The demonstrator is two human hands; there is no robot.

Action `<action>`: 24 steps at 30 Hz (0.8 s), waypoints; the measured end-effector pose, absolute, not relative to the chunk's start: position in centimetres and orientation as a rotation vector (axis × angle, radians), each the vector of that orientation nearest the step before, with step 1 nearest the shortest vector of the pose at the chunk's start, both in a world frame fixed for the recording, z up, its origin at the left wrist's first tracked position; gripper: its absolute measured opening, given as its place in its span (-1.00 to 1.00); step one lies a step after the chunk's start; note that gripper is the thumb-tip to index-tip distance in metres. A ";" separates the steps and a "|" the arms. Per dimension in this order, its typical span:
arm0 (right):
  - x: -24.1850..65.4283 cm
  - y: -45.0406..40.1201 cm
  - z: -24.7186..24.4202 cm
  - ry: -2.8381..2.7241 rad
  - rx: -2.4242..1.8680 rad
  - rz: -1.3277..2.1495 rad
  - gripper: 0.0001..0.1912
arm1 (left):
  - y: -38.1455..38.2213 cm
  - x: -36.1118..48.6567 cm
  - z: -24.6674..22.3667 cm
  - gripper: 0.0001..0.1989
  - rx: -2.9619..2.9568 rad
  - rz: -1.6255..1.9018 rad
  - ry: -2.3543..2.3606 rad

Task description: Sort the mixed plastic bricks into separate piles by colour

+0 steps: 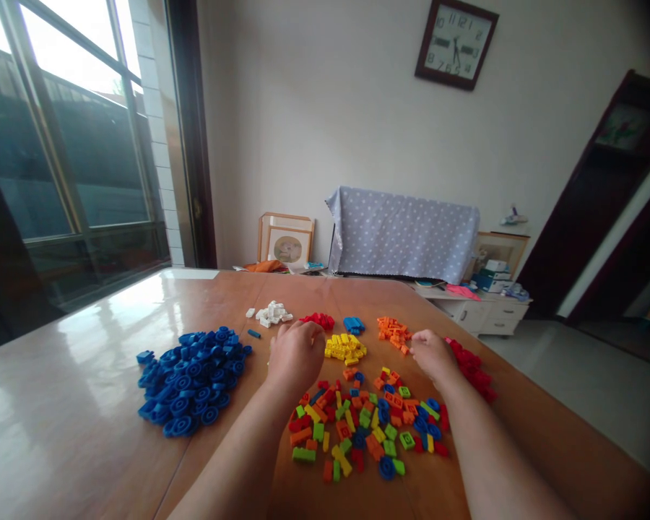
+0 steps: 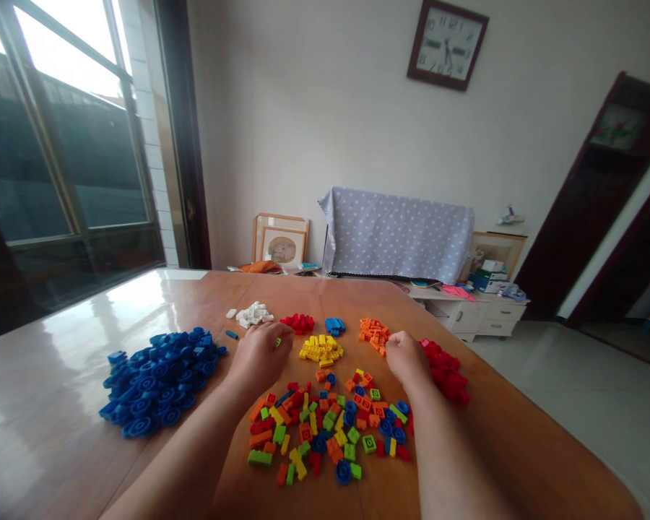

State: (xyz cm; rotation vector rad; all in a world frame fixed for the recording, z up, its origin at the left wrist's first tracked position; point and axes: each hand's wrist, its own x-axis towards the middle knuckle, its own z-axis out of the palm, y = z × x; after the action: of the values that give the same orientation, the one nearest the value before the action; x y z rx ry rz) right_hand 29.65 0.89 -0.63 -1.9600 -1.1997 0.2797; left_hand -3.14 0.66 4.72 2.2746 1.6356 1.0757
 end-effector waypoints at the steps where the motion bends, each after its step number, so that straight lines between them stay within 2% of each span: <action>1: 29.8 0.9 -0.6 -1.198 -2.009 0.248 -0.80 | 0.7 -3.2 4.7 -0.77 2.271 1.069 1.650; 15: 29.0 1.1 -0.8 -1.216 -1.957 0.316 -0.73 | 0.4 -3.1 5.0 -0.76 2.274 1.016 1.684; 24: 27.6 0.3 -0.6 -1.599 -1.787 0.512 -0.85 | 0.5 -3.0 5.0 -0.77 2.278 1.013 1.669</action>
State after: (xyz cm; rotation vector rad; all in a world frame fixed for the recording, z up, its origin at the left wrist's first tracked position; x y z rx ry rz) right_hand 27.61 0.27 -0.57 -1.7874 -1.5986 0.5123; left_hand -3.02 0.51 4.97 2.2778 1.6694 1.0129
